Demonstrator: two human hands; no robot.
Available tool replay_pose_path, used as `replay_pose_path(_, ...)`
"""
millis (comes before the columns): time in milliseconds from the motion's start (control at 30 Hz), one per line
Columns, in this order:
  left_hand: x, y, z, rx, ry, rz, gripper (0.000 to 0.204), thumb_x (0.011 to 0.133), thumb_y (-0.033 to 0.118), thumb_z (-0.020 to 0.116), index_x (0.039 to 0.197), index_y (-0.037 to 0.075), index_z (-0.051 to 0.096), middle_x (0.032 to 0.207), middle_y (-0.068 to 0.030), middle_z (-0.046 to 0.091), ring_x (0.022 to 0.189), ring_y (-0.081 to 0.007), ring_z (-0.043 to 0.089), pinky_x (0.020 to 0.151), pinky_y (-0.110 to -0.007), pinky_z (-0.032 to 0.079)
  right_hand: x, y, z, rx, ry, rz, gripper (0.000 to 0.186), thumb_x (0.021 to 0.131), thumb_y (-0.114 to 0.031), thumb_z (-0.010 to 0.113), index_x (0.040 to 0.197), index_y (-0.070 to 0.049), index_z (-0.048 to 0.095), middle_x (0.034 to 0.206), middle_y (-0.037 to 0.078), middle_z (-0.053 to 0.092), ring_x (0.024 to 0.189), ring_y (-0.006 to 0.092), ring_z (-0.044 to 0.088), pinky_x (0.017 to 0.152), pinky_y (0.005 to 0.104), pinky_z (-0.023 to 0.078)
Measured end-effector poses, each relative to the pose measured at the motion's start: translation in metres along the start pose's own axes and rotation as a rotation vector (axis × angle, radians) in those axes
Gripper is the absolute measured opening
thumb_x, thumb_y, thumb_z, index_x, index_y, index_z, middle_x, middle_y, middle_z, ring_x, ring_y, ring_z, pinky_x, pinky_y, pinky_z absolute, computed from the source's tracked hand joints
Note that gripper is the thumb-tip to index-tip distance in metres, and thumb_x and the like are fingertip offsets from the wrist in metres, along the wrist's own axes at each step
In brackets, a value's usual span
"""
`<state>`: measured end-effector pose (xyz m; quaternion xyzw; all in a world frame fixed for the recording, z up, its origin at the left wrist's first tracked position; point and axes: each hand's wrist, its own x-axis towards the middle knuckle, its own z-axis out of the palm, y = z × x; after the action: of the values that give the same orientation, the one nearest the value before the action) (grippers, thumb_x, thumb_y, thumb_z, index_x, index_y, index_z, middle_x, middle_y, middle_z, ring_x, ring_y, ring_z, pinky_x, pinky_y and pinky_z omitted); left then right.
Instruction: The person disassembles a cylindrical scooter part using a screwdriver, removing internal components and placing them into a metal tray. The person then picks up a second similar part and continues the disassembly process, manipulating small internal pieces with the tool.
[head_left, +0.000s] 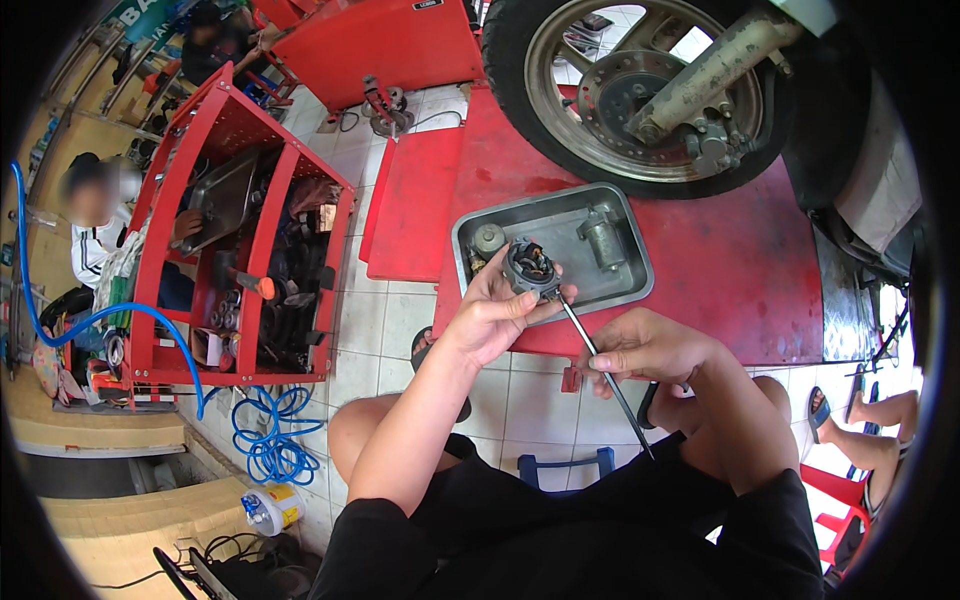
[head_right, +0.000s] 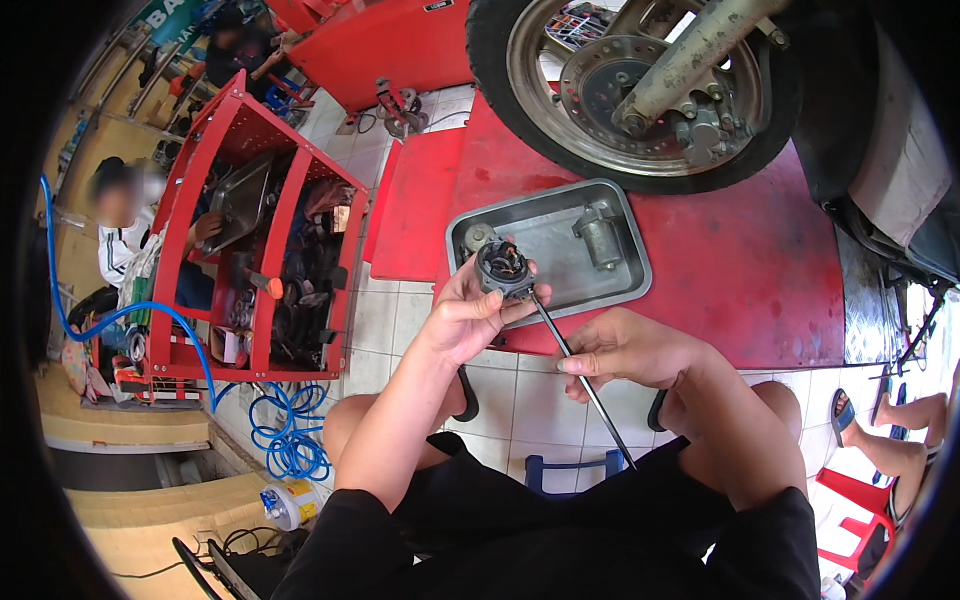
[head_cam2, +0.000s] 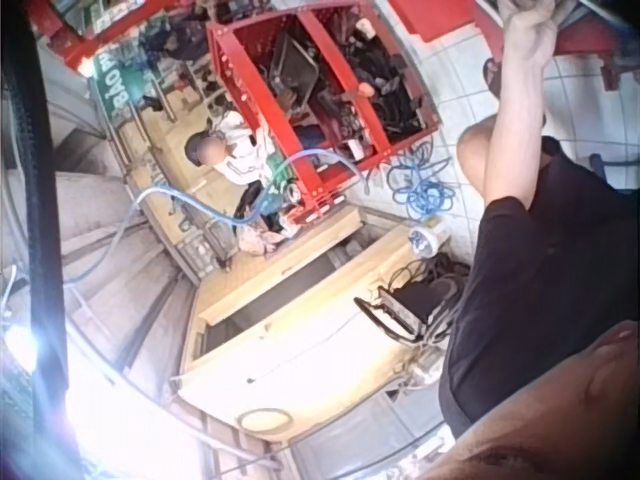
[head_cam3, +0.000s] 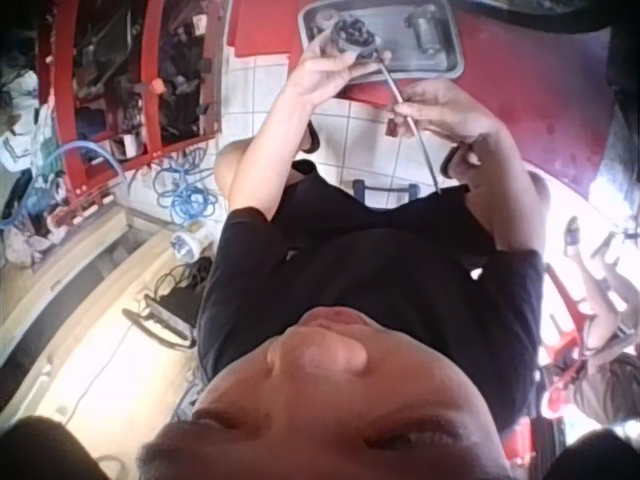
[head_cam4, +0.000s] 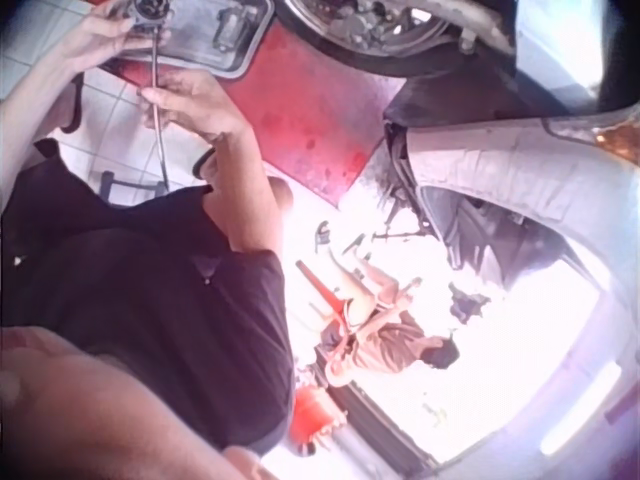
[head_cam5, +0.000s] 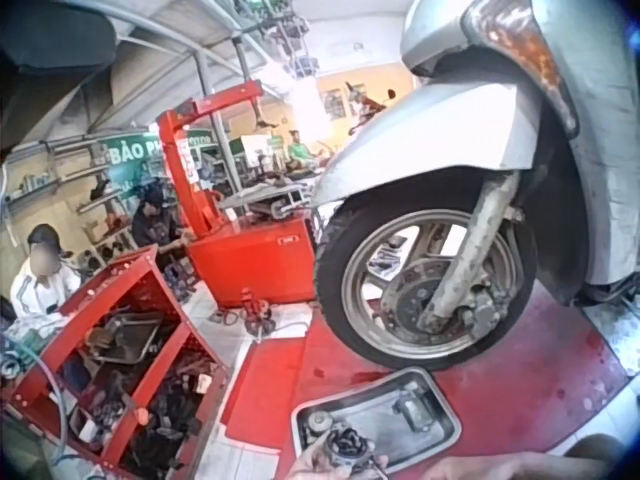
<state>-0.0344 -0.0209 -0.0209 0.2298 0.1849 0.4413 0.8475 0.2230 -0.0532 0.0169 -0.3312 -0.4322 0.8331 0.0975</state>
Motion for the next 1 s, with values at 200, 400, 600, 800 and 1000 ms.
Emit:
replay_pose_path(200, 0.000, -0.002, 0.000, 0.019, -0.018, 0.008, 0.070, 0.076, -0.001, 0.077, 0.135, 0.008, 0.041, 0.124, -0.0184, 0.059, 0.116, -0.0445, 0.060, 0.105, -0.057, 0.046, -0.002, -0.007, 0.002, 0.026, -0.120, -0.015, 0.057, 0.090, -0.017, 0.070, 0.133, 0.010, 0.046, 0.108, 0.017, 0.070, 0.102, 0.0254, 0.069, 0.086, 0.0347, 0.055)
replay_pose_path(400, 0.000, -0.005, 0.000, 0.026, 0.021, -0.007, 0.070, 0.076, 0.002, 0.079, 0.136, 0.007, 0.043, 0.123, -0.0180, 0.060, 0.117, -0.0450, 0.059, 0.102, -0.053, 0.051, -0.001, -0.005, 0.002, -0.058, 0.042, -0.052, 0.053, 0.079, -0.018, 0.083, 0.116, 0.013, 0.061, 0.074, 0.011, 0.069, 0.066, 0.0139, 0.068, 0.054, 0.0223, 0.051)
replay_pose_path(600, 0.000, -0.005, 0.000, 0.026, 0.026, -0.002, 0.068, 0.077, 0.003, 0.080, 0.134, 0.005, 0.043, 0.123, -0.0183, 0.060, 0.117, -0.0455, 0.059, 0.102, -0.053, 0.050, -0.001, -0.005, 0.003, -0.099, 0.080, -0.043, 0.042, 0.084, -0.019, 0.079, 0.111, 0.011, 0.065, 0.077, 0.009, 0.068, 0.067, 0.0141, 0.067, 0.058, 0.0240, 0.052)
replay_pose_path(800, 0.000, -0.005, 0.001, 0.016, 0.012, -0.010, 0.067, 0.077, 0.003, 0.080, 0.134, 0.006, 0.044, 0.123, -0.0179, 0.060, 0.116, -0.0445, 0.060, 0.102, -0.053, 0.050, 0.000, 0.002, 0.005, 0.165, 0.046, -0.084, 0.047, 0.088, -0.013, 0.074, 0.124, 0.011, 0.056, 0.092, 0.015, 0.071, 0.079, 0.0196, 0.070, 0.069, 0.0278, 0.054)
replay_pose_path(1000, 0.000, -0.008, 0.004, 0.028, 0.015, -0.022, 0.068, 0.076, 0.003, 0.080, 0.134, 0.008, 0.045, 0.123, -0.0172, 0.060, 0.116, -0.0442, 0.060, 0.103, -0.054, 0.049, 0.005, 0.008, -0.004, -0.003, 0.072, -0.051, 0.066, 0.079, -0.012, 0.082, 0.127, 0.018, 0.049, 0.085, 0.016, 0.071, 0.076, 0.0195, 0.070, 0.063, 0.0267, 0.053)
